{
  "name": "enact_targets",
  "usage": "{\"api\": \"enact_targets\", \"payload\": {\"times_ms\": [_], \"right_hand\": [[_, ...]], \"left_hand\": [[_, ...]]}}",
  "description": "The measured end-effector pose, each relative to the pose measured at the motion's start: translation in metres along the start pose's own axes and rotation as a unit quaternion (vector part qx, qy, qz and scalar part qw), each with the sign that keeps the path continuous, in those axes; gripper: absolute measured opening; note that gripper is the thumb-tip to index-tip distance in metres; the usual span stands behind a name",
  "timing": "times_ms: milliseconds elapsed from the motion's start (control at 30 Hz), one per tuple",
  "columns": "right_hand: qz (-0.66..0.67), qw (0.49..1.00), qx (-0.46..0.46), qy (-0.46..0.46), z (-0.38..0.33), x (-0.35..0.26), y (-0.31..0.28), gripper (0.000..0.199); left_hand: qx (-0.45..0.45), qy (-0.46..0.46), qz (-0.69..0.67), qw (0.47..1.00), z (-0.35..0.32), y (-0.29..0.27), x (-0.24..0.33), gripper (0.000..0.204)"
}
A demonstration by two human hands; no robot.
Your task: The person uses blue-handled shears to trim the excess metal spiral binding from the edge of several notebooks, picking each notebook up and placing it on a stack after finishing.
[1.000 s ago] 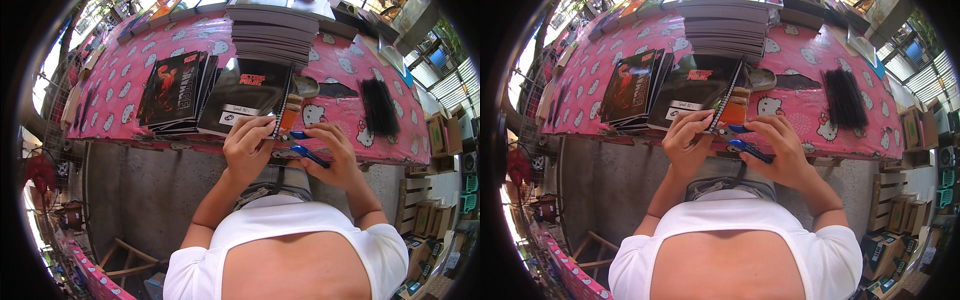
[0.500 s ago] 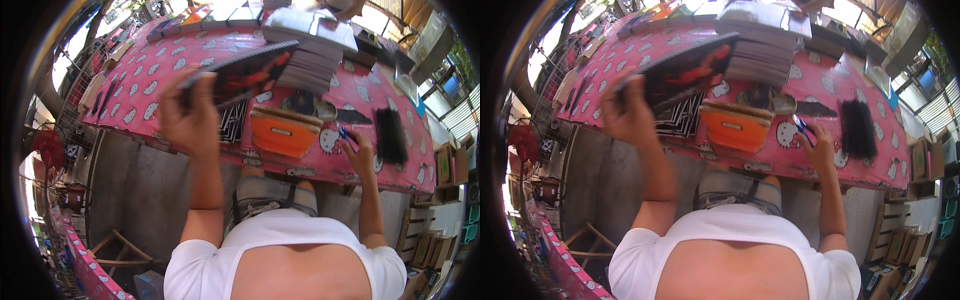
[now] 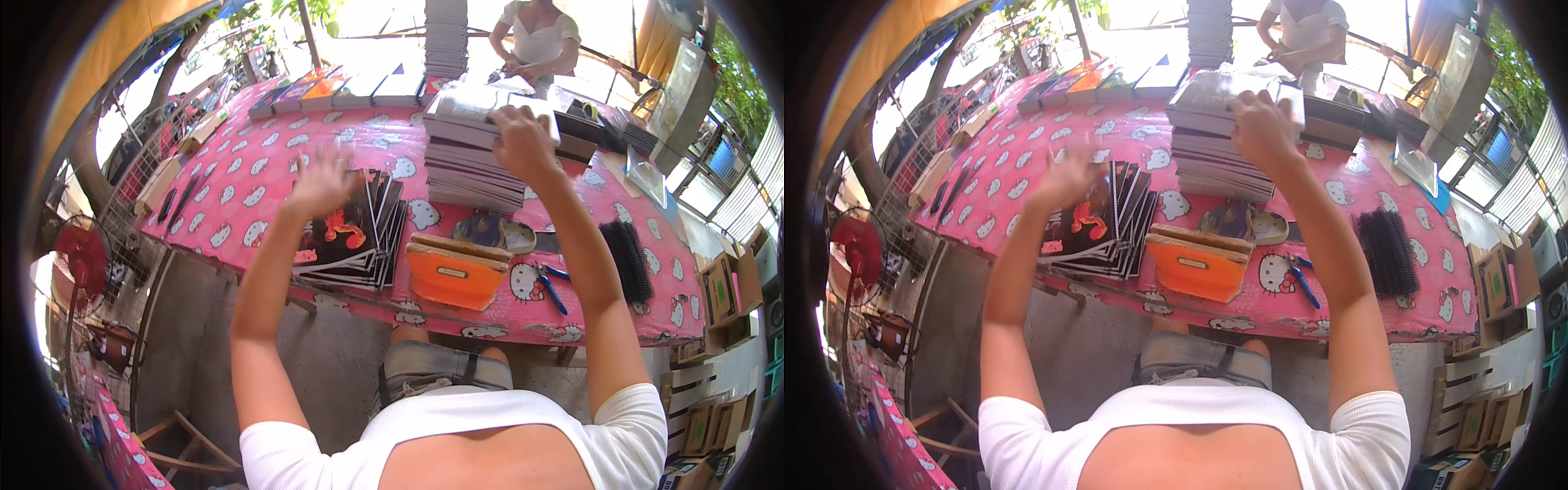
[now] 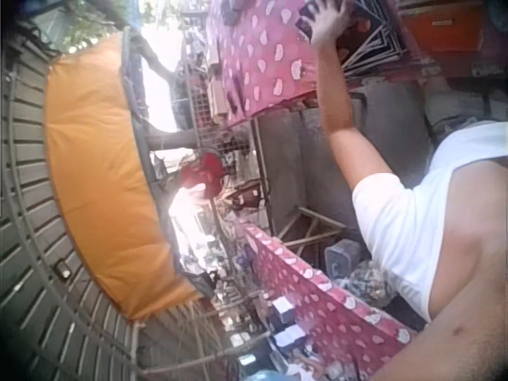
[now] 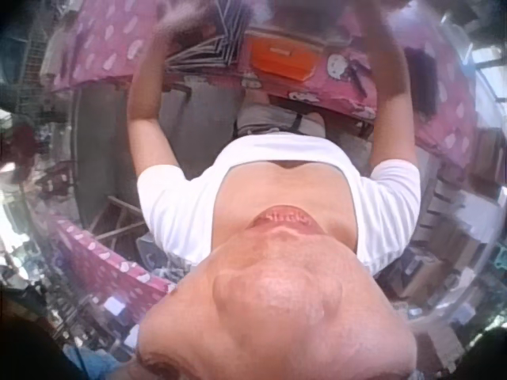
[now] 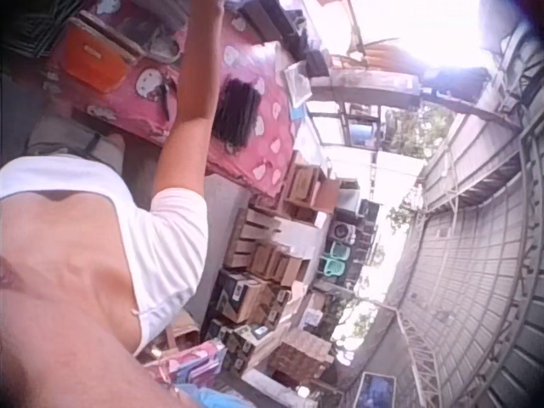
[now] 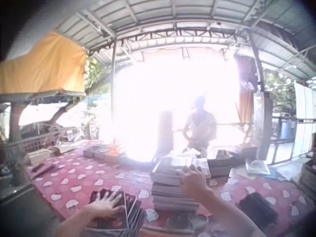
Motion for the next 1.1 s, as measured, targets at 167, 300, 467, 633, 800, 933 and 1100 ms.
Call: {"api": "enact_targets", "payload": {"times_ms": [167, 300, 467, 633, 800, 933, 1100], "right_hand": [[0.071, 0.994, 0.070, -0.038, -0.011, -0.005, -0.010, 0.017], [0.080, 0.990, 0.106, -0.057, -0.063, -0.029, -0.041, 0.023], [0.282, 0.950, 0.077, -0.112, -0.146, -0.050, -0.066, 0.041], [0.565, 0.783, -0.032, 0.257, -0.195, 0.048, -0.007, 0.031], [0.547, 0.800, 0.034, 0.243, -0.205, 0.028, -0.020, 0.025], [0.502, 0.829, 0.031, 0.243, -0.237, 0.010, 0.019, 0.024], [0.439, 0.859, -0.141, 0.222, -0.258, -0.016, 0.037, 0.046]], "left_hand": [[-0.079, -0.087, -0.154, 0.981, -0.032, 0.021, -0.009, 0.079], [-0.015, -0.160, -0.792, 0.589, -0.041, -0.010, 0.092, 0.070], [0.046, -0.165, -0.862, 0.477, -0.060, -0.006, 0.123, 0.031], [0.095, -0.002, -0.740, 0.666, -0.061, -0.059, 0.152, 0.026], [0.128, 0.001, -0.730, 0.672, -0.052, -0.057, 0.149, 0.030], [0.061, -0.040, -0.739, 0.670, -0.053, -0.015, 0.136, 0.037], [0.156, -0.103, -0.545, 0.817, -0.088, -0.018, 0.110, 0.069]]}}
Point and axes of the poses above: each hand's wrist, its own z-axis towards the middle knuckle, its own y-axis out of the palm, x = y × z, the point moved 10 cm from there along z, towards the middle knuckle, and after that the axes turned 5 degrees about -z, right-handed, at the moved point
